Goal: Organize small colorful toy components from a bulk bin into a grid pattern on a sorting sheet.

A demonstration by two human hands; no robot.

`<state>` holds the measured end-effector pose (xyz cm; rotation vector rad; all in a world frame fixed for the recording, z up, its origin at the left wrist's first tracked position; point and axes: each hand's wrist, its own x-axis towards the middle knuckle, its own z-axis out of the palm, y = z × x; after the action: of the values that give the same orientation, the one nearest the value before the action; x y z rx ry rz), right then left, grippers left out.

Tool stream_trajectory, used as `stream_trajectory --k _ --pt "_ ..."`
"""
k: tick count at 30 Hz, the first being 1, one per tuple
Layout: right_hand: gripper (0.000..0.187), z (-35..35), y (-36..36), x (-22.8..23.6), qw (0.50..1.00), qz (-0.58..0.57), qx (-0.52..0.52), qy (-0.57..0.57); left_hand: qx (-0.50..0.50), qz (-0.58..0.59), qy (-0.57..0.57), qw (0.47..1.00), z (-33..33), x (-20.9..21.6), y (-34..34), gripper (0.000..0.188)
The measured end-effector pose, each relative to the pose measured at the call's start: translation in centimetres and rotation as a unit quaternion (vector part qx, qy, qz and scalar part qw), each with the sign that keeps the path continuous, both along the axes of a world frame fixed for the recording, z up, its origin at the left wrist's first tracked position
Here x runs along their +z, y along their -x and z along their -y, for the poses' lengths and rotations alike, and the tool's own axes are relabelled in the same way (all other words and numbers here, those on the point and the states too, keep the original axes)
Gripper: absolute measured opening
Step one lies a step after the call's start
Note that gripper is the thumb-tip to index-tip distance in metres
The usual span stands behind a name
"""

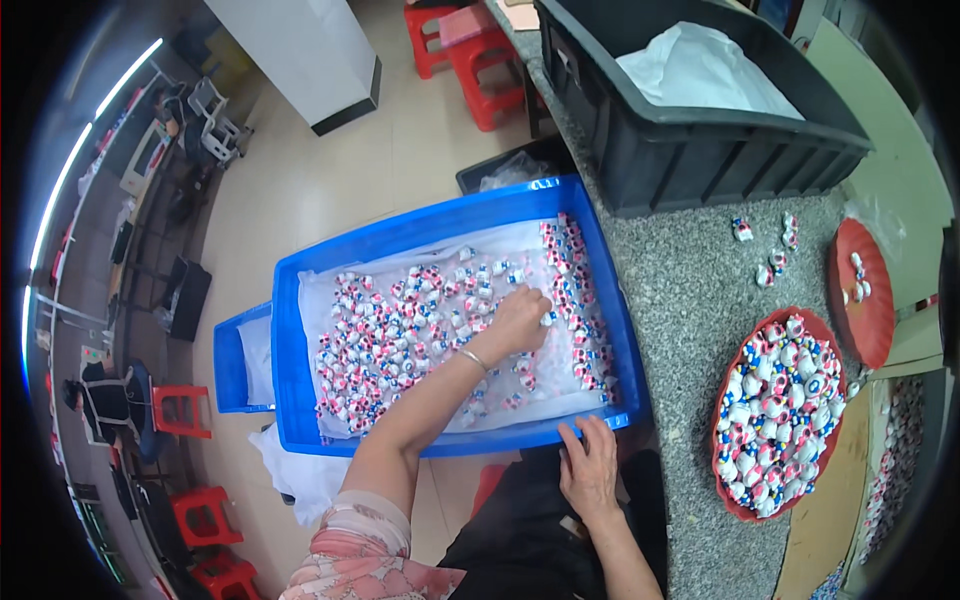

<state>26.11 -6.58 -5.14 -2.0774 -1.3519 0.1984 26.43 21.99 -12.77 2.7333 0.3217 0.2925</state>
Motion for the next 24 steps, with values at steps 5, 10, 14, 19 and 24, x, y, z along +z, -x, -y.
stream_trajectory --k 5,10,14,19,24 --pt "0.053 -0.1 -0.2 0.6 1.0 -0.014 0.006 0.003 0.007 -0.001 0.342 0.94 4.4 5.2 2.3 0.033" --pt "0.054 -0.4 -0.5 -0.1 1.0 -0.012 0.003 -0.004 -0.108 -0.009 0.337 0.935 8.5 3.2 3.2 0.034" --pt "0.054 -0.1 -0.4 0.0 1.0 -0.009 0.004 0.001 -0.18 0.023 0.253 0.95 9.1 2.5 2.1 0.029" --pt "0.053 0.1 -0.1 0.0 1.0 -0.008 0.001 0.004 -0.223 -0.053 0.205 0.952 9.2 1.8 1.5 0.028" --pt "0.053 0.1 -0.1 0.0 1.0 -0.004 0.001 0.011 -0.234 -0.014 0.2 0.951 9.3 0.8 1.6 0.026"
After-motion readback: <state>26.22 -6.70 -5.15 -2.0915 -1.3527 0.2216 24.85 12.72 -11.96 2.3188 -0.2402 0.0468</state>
